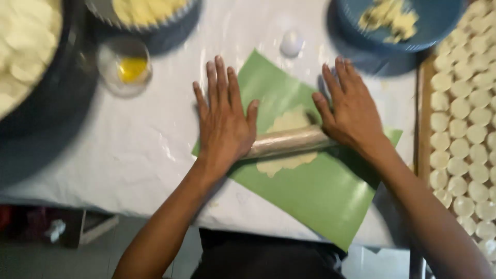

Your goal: Cutting out small circular dough pieces and placing them on a drying rack, then rolling out more dough.

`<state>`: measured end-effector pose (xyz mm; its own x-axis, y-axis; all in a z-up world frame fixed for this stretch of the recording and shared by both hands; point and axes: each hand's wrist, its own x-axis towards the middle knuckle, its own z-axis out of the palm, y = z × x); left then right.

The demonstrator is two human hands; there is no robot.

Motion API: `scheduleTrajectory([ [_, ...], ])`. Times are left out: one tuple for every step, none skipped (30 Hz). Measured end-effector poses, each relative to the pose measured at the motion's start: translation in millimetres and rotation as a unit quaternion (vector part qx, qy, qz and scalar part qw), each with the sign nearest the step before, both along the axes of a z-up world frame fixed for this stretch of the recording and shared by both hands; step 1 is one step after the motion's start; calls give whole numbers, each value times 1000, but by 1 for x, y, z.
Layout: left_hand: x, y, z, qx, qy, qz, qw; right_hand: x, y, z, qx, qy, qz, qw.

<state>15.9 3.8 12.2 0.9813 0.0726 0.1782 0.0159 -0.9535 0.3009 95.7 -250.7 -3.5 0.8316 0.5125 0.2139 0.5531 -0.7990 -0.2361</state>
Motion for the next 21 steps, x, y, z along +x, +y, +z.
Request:
scheduleTrajectory([
  [-2, -3, 5, 10, -19, -22, 1000, -5, 0, 8, -2, -12, 14, 1000],
  [-11, -5, 3, 7, -11, -23, 1000, -12, -3, 4, -5, -5, 12, 1000],
  [-15, -7, 3, 8, -7, -29, 1000, -17, -5, 2, -10, -9, 11, 1000],
  [-21, -9, 4, 10, -2, -34, 999, -23, -9, 1, -15, -13, 9, 1000],
  [-29, -14, 3, 8, 2, -36, 999, -30, -11, 0, -17, -9, 7, 1000],
  [-39, -20, 3, 21, -10, -37, 999, -38, -14, -1, -27, -17, 5, 999],
  [-49, -25, 3, 34, -22, -37, 998, -46, -16, -1, -38, -25, 4, 999],
  [-56, -30, -3, 32, -19, -39, 999, -53, -23, -7, -39, -21, 2, 999],
  [-65, -35, -8, 62, -45, -34, 997, -59, -28, -14, -29, -58, 14, 998],
  [-73, -40, -12, 91, -71, -29, 993, -65, -34, -19, -19, -94, 25, 995],
  [-83, -44, -17, 90, -71, -30, 993, -73, -39, -22, -21, -94, 25, 995],
  [-93, -48, -21, 98, -103, -32, 989, -81, -45, -23, -25, -102, 34, 994],
  [-101, -51, -24, 106, -136, -32, 984, -88, -49, -24, -29, -110, 44, 992],
  [-115, -55, -22, 106, -137, -32, 984, -100, -54, -19, -30, -112, 45, 992],
  [-128, -58, -21, 66, -87, -62, 992, -112, -59, -15, -25, -68, 48, 996],
  [-141, -62, -20, 25, -36, -92, 995, -124, -63, -11, -20, -24, 52, 998],
  [-155, -63, -24, 25, -35, -91, 995, -136, -71, -15, -20, -23, 53, 998],
  [-168, -65, -28, 4, -14, -110, 994, -147, -78, -20, -39, -5, 52, 998],
  [-180, -66, -33, -17, 7, -131, 991, -158, -85, -24, -58, 11, 49, 997],
  [-188, -66, -30, -17, 6, -132, 991, -170, -90, -26, -58, 11, 48, 997],
  [-196, -66, -27, -62, 13, -160, 985, -183, -95, -29, -48, 6, 35, 998],
])
